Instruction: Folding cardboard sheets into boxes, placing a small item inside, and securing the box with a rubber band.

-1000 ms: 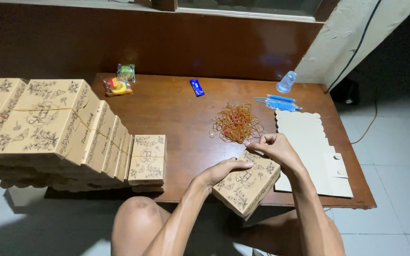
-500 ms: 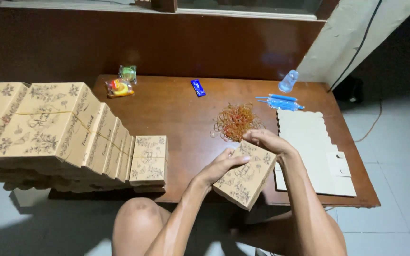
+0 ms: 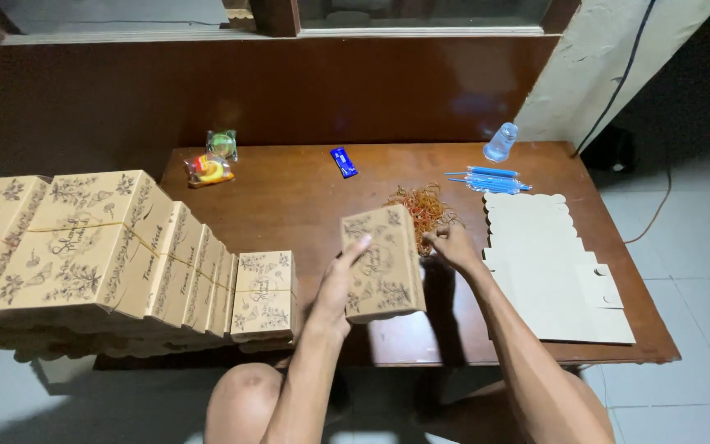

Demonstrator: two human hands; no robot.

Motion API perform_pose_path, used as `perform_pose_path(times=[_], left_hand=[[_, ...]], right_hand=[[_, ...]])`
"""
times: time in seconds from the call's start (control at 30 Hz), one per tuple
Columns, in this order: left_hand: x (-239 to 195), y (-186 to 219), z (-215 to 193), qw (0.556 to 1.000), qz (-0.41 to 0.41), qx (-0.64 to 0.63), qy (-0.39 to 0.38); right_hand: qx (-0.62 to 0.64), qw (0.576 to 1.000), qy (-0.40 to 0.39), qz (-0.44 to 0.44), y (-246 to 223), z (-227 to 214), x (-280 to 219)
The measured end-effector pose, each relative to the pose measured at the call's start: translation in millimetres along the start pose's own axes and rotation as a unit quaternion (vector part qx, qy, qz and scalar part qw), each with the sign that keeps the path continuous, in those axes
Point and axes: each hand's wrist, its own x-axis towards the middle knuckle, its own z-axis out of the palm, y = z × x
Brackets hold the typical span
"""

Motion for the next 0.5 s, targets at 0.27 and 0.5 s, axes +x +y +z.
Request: perform_pose_path(times=[0.27,0.5], left_hand=[[-12.9,28.9,2.1,0.996,0.006,-0.069,0.061],[-6.4,23.5,-3.4,0.989,-0.013,-0.118,0.085]], right_hand=[[-0.242,0.968,0.065,-0.025,6.9,-8.0,18.5],[-0.26,0.956,0.013,-0.137,46.6,29.8,71.6]])
